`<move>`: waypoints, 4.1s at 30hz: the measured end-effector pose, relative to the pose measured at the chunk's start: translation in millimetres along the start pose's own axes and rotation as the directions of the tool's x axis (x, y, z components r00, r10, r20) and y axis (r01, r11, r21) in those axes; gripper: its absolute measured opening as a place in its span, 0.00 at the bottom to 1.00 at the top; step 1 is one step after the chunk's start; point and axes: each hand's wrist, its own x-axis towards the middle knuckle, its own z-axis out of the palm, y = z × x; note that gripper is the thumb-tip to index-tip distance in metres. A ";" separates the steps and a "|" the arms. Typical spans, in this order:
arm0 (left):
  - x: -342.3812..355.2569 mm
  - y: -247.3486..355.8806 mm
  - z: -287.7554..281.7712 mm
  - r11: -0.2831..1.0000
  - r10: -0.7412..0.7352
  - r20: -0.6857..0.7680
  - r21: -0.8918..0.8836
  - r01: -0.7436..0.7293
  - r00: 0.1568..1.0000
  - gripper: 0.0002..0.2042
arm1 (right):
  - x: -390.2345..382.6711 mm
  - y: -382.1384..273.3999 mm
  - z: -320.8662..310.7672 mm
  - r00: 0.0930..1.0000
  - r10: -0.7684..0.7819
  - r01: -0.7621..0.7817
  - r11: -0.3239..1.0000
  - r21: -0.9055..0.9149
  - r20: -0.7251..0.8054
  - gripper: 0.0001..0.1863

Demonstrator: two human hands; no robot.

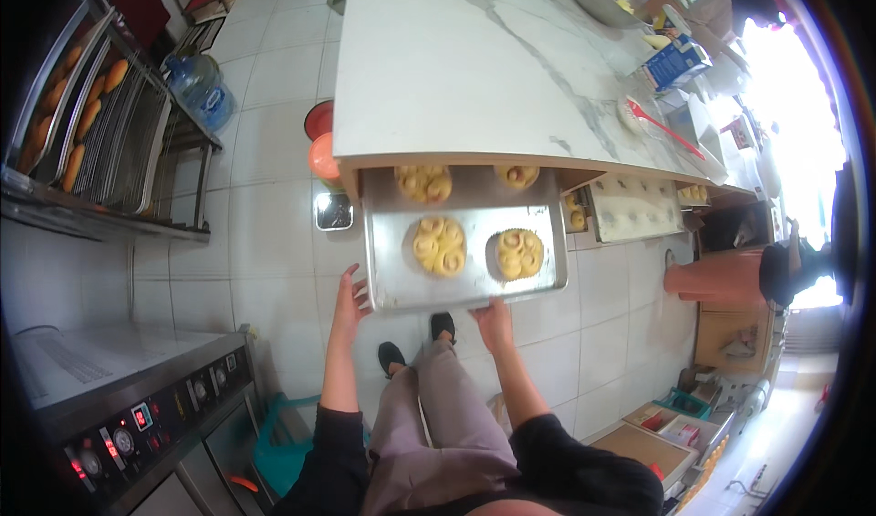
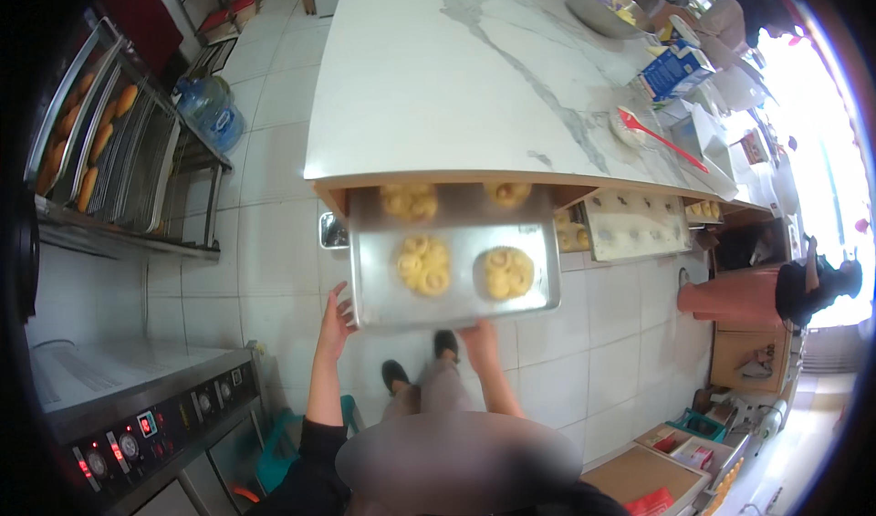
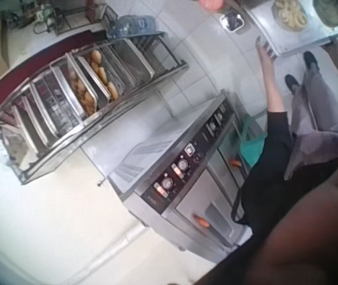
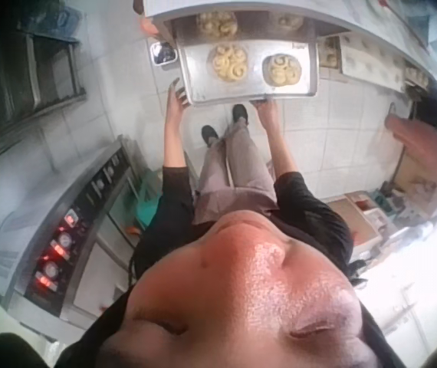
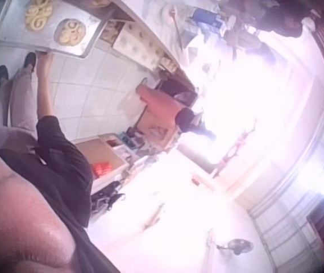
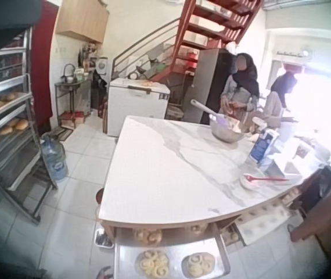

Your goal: The person brushes liquid onto dough on a baking tray using a pastry brush, places the tray into a cabinet, retrieves another tray of dough, and brushes liquid onto it.

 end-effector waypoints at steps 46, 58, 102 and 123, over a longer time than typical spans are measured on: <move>-379.0 -129.4 47.3 0.320 0.759 -0.042 0.893 -0.317 0.649 0.23 | -312.2 -174.9 -207.1 0.867 -0.499 0.224 0.411 -0.884 -0.012 0.24; -212.7 -14.4 25.0 0.237 0.784 0.019 0.915 -0.328 0.620 0.23 | -153.2 -193.7 -104.5 0.878 -0.475 0.270 0.382 -0.884 0.063 0.23; 89.8 210.6 155.5 0.263 0.772 0.090 0.856 -0.444 0.629 0.24 | 132.0 -367.9 -8.8 0.681 -0.414 0.396 0.902 -0.172 -0.604 0.34; 116.1 283.8 164.0 -0.252 0.951 0.302 0.885 -0.393 0.072 0.27 | 23.0 -335.1 -46.4 0.645 -0.388 0.008 0.865 -0.501 -0.659 0.43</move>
